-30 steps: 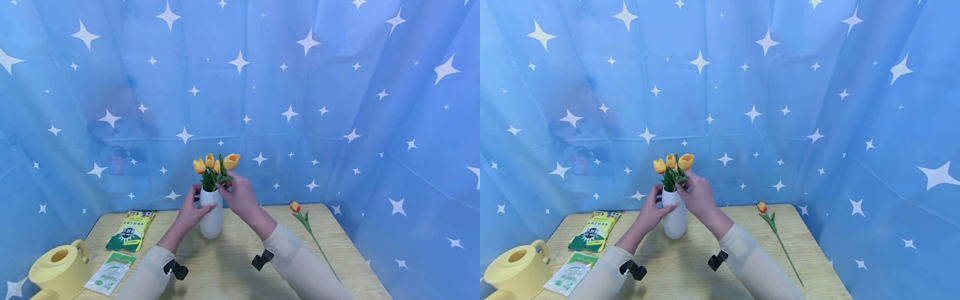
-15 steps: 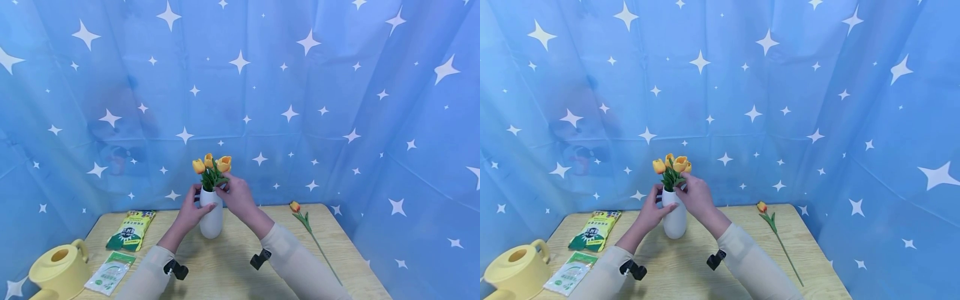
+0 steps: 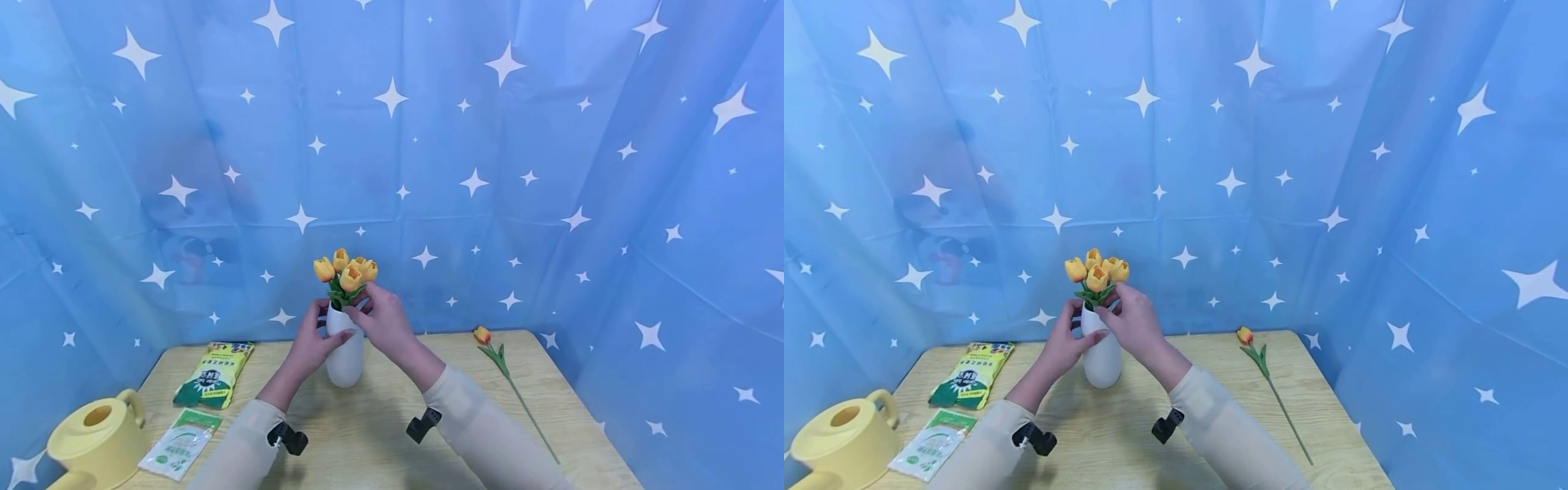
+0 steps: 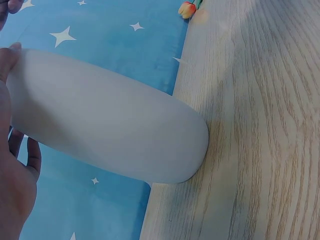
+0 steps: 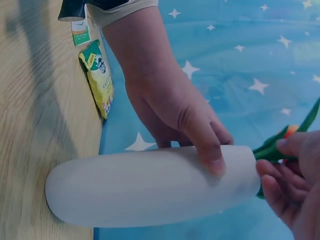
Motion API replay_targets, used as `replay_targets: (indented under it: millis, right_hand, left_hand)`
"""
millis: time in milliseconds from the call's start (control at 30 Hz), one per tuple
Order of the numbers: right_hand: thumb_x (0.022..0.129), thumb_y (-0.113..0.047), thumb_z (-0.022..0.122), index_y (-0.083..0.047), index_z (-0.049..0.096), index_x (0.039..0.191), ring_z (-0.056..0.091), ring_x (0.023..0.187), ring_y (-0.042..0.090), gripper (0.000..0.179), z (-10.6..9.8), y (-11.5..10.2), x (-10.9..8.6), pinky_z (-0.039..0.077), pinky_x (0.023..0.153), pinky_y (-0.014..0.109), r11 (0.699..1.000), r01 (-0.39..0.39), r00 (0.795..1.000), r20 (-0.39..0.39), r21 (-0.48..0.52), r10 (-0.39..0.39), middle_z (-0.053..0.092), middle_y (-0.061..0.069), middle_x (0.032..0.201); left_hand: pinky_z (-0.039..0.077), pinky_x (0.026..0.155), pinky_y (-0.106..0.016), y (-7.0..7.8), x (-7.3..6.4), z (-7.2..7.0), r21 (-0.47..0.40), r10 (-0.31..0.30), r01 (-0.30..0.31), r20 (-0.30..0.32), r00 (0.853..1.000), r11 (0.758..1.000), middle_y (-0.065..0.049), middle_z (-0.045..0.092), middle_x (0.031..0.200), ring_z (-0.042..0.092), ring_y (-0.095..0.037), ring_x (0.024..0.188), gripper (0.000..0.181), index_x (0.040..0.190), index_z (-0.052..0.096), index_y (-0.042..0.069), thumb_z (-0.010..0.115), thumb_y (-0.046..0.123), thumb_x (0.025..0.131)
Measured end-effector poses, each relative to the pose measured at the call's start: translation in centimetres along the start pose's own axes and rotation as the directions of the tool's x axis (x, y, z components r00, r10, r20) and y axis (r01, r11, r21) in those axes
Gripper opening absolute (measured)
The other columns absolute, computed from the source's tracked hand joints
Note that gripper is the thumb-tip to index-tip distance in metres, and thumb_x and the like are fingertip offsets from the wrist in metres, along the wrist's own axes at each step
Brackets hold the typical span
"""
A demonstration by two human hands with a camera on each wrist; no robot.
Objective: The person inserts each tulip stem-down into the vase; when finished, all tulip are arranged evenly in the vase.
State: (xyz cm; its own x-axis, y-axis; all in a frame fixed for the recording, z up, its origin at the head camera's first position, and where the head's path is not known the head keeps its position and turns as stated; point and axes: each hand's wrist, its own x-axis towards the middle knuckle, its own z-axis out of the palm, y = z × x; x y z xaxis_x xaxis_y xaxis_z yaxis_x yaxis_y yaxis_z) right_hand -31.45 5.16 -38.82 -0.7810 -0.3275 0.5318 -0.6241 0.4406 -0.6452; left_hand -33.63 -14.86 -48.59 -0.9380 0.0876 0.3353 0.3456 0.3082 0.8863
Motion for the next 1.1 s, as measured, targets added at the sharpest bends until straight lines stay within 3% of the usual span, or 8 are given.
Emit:
replay_targets:
  millis: [333,467,700,867,1100]
  right_hand:
    - [0.101,-0.008,0.082,-0.010,0.077,0.116,0.067,0.075,0.010,0.015,0.7,0.9,0.3,0.060,0.067,0.029,0.999,0.030,0.997,-0.076,-0.027,-0.032,0.076,0.001,0.102]
    - [0.101,-0.008,0.082,-0.010,0.079,0.119,0.067,0.079,0.013,0.018,0.7,1.2,0.3,0.060,0.068,0.029,0.999,0.019,0.997,-0.072,-0.047,-0.023,0.074,0.002,0.102]
    - [0.100,-0.010,0.084,-0.007,0.078,0.111,0.064,0.073,0.011,0.013,0.7,1.6,0.2,0.059,0.065,0.026,0.997,-0.030,0.999,-0.039,-0.068,0.027,0.069,0.004,0.101]
    - [0.100,-0.010,0.084,-0.007,0.075,0.106,0.065,0.073,0.012,0.011,0.5,1.3,-0.2,0.059,0.064,0.027,0.999,-0.034,0.999,-0.039,-0.041,0.032,0.069,0.008,0.104]
    - [0.102,-0.010,0.082,-0.007,0.076,0.109,0.069,0.076,0.019,0.010,0.3,1.5,-1.0,0.061,0.067,0.029,1.000,-0.019,0.998,-0.062,0.011,0.020,0.069,0.005,0.105]
  left_hand:
    - [0.057,0.103,-0.066,0.1,0.0,-0.1,-0.005,0.024,-0.024,-0.001,1.000,1.000,-0.009,0.057,0.148,0.059,-0.038,0.134,0.075,0.148,0.047,0.020,0.090,0.050,0.094]
    - [0.057,0.103,-0.066,0.0,0.0,-0.1,-0.006,0.019,-0.019,-0.002,1.000,1.000,-0.009,0.057,0.147,0.060,-0.038,0.133,0.076,0.147,0.047,0.020,0.090,0.050,0.093]
    - [0.056,0.104,-0.066,0.1,0.0,-0.1,-0.011,0.035,-0.035,-0.004,0.999,0.999,-0.010,0.057,0.147,0.059,-0.038,0.134,0.073,0.145,0.048,0.018,0.090,0.047,0.094]
    - [0.056,0.104,-0.066,0.1,0.0,-0.1,-0.012,0.031,-0.031,-0.001,1.000,0.999,-0.011,0.056,0.147,0.058,-0.039,0.136,0.072,0.144,0.048,0.016,0.090,0.047,0.094]
    - [0.056,0.104,-0.067,0.1,-0.1,0.0,-0.006,0.034,-0.034,-0.003,0.999,0.999,-0.011,0.056,0.147,0.058,-0.040,0.135,0.073,0.144,0.047,0.016,0.090,0.048,0.094]
